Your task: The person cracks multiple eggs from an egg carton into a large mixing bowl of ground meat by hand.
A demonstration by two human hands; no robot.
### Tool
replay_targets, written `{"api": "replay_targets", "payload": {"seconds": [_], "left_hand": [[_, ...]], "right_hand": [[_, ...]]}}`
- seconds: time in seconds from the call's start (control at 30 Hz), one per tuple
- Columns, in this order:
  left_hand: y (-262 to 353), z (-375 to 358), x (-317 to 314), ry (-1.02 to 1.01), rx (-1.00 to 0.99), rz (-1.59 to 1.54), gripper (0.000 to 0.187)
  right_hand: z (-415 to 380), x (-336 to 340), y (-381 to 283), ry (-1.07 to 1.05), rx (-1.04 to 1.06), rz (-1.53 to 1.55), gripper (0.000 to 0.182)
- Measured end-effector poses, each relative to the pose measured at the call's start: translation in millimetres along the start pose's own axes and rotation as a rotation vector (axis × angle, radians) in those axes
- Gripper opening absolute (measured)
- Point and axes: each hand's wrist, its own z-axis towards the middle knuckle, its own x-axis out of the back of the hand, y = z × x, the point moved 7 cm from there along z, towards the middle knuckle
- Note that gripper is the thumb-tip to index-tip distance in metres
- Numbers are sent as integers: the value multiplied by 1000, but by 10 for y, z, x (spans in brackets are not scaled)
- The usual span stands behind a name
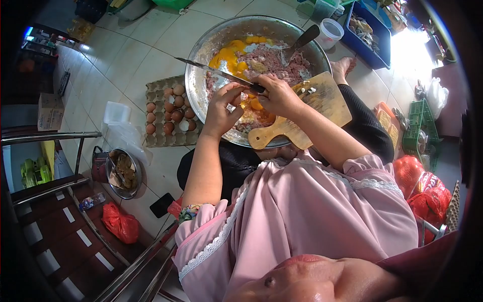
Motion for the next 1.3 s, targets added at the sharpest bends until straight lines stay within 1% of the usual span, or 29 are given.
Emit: {"api": "replay_targets", "payload": {"seconds": [0.03,0.17,0.23,0.27,0.3,0.33,0.37,0.4,0.43,0.47,0.5,0.57,0.6,0.7,0.73,0.83,0.87,0.9,0.97,1.0,1.03,1.07,1.1,1.13,1.17,1.2,1.23,1.27,1.3], "left_hand": [[7,6,-2,-9,-4,11,51],[9,-37,17,34,-128,175,51],[44,-57,12,54,-191,248,51],[-17,-83,-10,42,-187,287,51],[-61,-90,-31,24,-205,311,51],[-26,-71,-40,26,-235,325,50],[16,-70,-64,27,-269,334,49],[61,-59,-79,27,-278,322,49],[91,-64,-72,31,-277,321,48],[60,-83,-80,19,-253,266,48],[15,-88,-84,9,-217,222,48],[42,-86,-109,-8,-173,146,48],[51,-83,-119,-14,-143,113,47],[105,-72,-162,23,-155,138,45],[118,-69,-183,8,-109,89,39],[136,-85,-212,71,-176,102,37],[11,-118,-231,5,-181,101,40],[25,-106,-225,34,-160,37,38],[38,-101,-262,102,-108,-85,35],[36,-92,-283,100,-107,-124,34],[-9,-104,-280,117,-88,-147,33],[-74,-120,-304,152,-78,-160,33],[-204,-131,-353,123,-45,-263,35],[-160,-114,-336,155,-107,-203,35],[-238,-140,-345,170,-49,-230,35],[-141,-134,-303,155,-85,-183,34],[-19,-118,-208,180,-177,-77,36],[-6,-110,-148,236,-236,-46,37],[9,-139,-84,264,-231,23,37]], "right_hand": [[-2,19,-21,1,4,7,42],[-18,44,-34,31,33,12,41],[-29,-25,6,77,29,44,39],[-45,-3,53,115,20,37,39],[-51,-37,108,51,-51,-12,35],[-74,-58,152,-4,-220,61,32],[-107,48,45,-73,-263,33,33],[-129,108,-29,-97,-203,15,37],[-134,-14,135,-3,-113,6,40],[-159,55,48,52,-57,-2,42],[-183,98,-15,121,33,22,39],[-194,75,23,61,30,52,36],[-200,82,31,58,24,60,36],[-235,79,38,61,30,78,36],[-250,79,43,79,47,74,36],[-265,86,37,110,66,77,36],[-270,82,38,103,55,82,36],[-277,81,37,94,44,88,37],[-303,75,104,141,29,46,39],[-294,26,111,147,33,42,40],[-298,29,116,127,63,56,44],[-310,30,121,112,15,172,46],[-298,-3,137,93,5,150,42],[-291,-104,262,161,-51,206,37],[-298,-72,190,185,-55,213,34],[-276,-149,326,224,-10,294,32],[-296,-17,114,235,-84,275,32],[-292,-9,89,262,-46,225,33],[-290,17,89,302,-9,166,35]]}}
